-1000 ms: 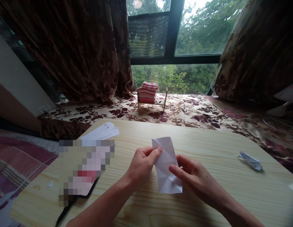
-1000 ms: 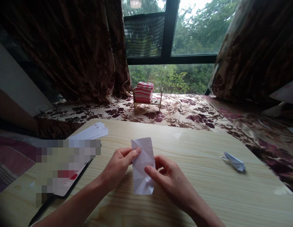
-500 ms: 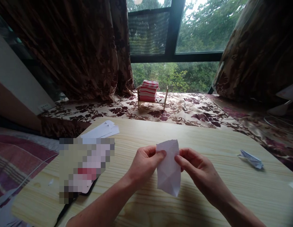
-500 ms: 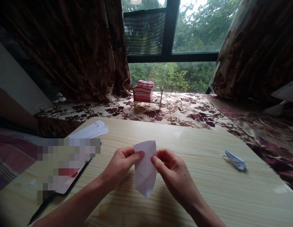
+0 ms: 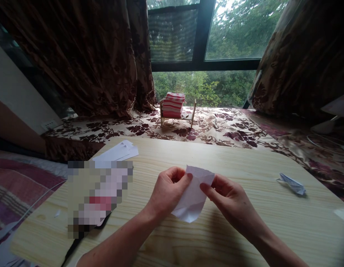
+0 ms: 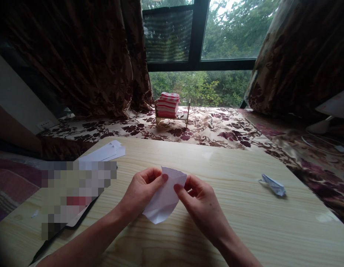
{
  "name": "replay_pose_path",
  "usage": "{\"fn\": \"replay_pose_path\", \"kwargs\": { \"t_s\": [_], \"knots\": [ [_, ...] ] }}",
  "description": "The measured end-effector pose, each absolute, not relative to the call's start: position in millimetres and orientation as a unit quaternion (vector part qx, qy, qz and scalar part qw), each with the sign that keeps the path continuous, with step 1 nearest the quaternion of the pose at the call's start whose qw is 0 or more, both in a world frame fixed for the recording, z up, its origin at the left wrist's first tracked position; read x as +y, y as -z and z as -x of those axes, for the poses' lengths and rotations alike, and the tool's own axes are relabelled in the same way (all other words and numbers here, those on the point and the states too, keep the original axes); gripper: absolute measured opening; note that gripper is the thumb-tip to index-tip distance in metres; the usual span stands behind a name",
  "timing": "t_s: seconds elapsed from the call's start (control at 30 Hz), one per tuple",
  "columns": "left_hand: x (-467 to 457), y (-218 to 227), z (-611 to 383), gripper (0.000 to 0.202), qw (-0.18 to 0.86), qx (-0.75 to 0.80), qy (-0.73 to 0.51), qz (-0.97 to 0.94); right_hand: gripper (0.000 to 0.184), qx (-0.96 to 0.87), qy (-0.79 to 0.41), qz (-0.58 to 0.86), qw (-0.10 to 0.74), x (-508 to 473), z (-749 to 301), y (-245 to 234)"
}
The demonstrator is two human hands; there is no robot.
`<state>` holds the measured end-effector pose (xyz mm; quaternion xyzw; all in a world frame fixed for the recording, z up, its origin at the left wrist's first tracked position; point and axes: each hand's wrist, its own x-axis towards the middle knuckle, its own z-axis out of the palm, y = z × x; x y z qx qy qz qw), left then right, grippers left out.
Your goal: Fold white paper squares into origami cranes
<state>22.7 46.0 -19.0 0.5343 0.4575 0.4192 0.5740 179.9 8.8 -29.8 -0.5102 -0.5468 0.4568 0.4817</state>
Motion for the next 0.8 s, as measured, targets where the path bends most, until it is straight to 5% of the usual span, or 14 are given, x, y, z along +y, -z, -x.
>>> {"fn": "replay_pose_path", "kwargs": {
  "t_s": [0.8],
  "knots": [
    [42.3, 25.9, -27.0, 0.017, 0.545, 0.469, -0.389, -0.576, 0.015, -0.593, -0.383, 0.542, 0.456, 5.5, -177.8, 33.3]
  ]
}}
